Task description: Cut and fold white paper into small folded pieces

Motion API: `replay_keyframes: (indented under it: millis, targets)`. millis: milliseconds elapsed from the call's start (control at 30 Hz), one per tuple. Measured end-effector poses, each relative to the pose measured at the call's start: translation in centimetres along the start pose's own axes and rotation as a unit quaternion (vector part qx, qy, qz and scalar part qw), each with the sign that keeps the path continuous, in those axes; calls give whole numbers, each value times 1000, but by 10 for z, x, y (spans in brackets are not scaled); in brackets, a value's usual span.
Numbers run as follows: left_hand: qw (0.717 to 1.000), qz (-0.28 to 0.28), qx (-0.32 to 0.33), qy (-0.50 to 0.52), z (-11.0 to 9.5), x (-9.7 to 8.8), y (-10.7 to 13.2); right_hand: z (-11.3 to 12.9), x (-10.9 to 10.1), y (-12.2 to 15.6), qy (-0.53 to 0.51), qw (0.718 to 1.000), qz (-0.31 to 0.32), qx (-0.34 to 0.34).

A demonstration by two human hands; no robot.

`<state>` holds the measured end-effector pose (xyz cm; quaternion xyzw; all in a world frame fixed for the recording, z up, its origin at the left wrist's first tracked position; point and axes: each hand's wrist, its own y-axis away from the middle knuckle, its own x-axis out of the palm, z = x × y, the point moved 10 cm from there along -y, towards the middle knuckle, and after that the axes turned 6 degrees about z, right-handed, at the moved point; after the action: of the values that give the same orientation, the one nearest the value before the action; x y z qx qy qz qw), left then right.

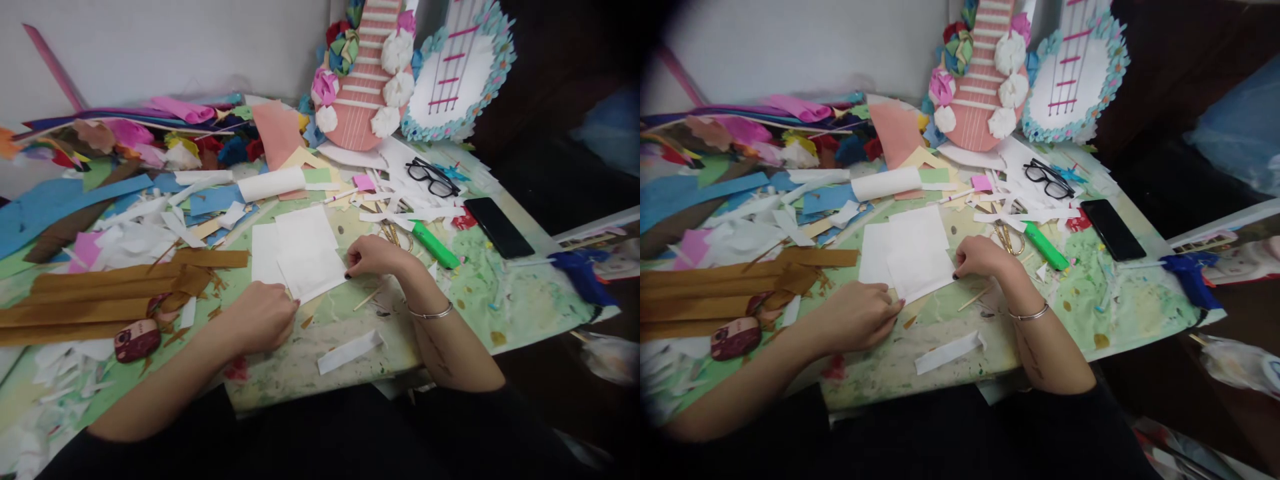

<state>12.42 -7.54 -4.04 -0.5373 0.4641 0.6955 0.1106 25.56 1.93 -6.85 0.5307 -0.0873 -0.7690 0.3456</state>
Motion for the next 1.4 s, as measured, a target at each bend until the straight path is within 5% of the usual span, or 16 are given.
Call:
replay_keyframes:
  millis: [233, 467, 533, 633, 767, 1167, 1400]
  targets:
    - [999, -42, 22, -6, -2, -1, -3, 1, -5, -3, 9, 1000, -9, -10]
    - [949, -310, 49, 34, -12, -13, 24, 21, -4, 29, 46, 984, -160, -65]
    - [938, -344, 38, 15, -19, -13, 24, 36, -5, 42, 67, 963, -235, -115]
    - [944, -328, 15, -30, -26, -9, 12, 51, 0, 54, 76, 933, -290, -200]
    - [959, -279, -9, -53, -25, -5, -4, 49, 7, 52, 34, 924, -282, -256]
    - [974, -215, -1, -74, -33, -23, -30, 45, 10, 55, 19, 943, -218, -252]
    - [967, -247, -38, -49, -29, -25, -30, 50, 10, 55, 21, 943, -197, -268]
